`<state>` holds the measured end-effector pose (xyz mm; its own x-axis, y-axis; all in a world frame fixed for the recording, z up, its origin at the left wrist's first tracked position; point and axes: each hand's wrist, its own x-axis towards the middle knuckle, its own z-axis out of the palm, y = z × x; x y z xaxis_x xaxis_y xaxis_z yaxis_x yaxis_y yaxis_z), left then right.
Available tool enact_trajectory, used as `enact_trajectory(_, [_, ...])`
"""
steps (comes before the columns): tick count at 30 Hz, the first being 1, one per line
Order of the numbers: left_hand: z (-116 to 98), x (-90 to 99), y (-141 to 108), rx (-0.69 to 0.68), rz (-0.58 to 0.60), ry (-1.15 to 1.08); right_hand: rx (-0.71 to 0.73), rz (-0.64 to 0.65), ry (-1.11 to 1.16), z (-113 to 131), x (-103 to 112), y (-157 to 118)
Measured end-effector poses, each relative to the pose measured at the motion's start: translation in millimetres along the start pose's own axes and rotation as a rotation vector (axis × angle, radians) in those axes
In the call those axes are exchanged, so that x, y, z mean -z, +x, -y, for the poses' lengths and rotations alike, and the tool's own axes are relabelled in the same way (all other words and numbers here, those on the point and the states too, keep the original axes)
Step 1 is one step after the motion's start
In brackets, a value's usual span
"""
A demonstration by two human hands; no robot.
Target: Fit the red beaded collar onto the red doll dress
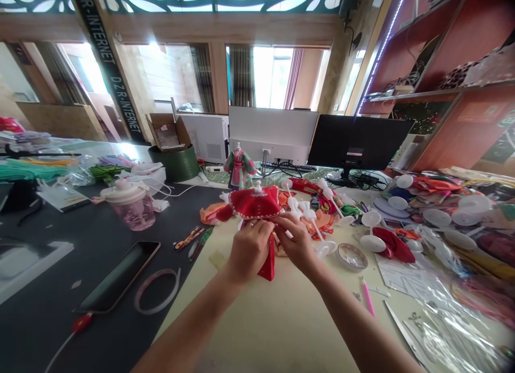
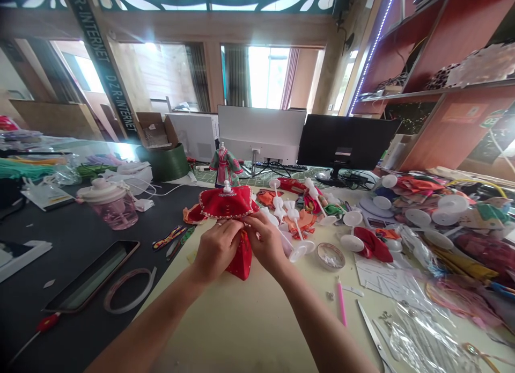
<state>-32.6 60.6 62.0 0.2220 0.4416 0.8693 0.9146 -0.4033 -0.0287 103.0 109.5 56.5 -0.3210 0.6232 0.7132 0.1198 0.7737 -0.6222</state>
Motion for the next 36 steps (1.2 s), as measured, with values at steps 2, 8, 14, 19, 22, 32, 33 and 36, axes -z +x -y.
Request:
enact_trajectory(2, [2.1, -0.3, 0.3, -0.014, -0.001, -0.002, 0.022, 0.059, -0.055, -2.8, 0.8, 2.4])
enact_trajectory(8, [7.7, -2.2, -1.4, -0.042, -0.014, 0.041, -0.004, 0.099, -0.157, -4.5, 4.2, 5.8])
enact_trajectory(14, [6.4, -2.4, -3.1, -0.085, -0.072, 0.166, -0.007, 0.061, -0.165, 0.5, -0.9, 6.3])
enact_trajectory(19, [4.8, -2.8, -4.7, -0.056, -0.102, 0.195, -0.043, 0.058, -0.123, 4.7, -4.3, 5.2])
enact_trajectory(22, [6.0, -4.0, -6.4, -0.048, -0.126, 0.160, -0.075, 0.059, -0.097, 7.8, -3.9, 5.6])
enact_trajectory(32, [12.6, -8.9, -13.1, -0.066, -0.142, 0.062, -0.424, 0.108, 0.224, 14.8, 1.5, 12.0])
enact_trajectory(33, [12.9, -8.7, -12.8, -0.068, -0.146, 0.058, -0.477, 0.115, 0.250, 15.3, 1.8, 12.6])
enact_trajectory(36, [13.0, -7.5, -10.9, -0.080, -0.165, 0.058, -0.633, 0.135, 0.397, 17.1, 2.5, 14.6])
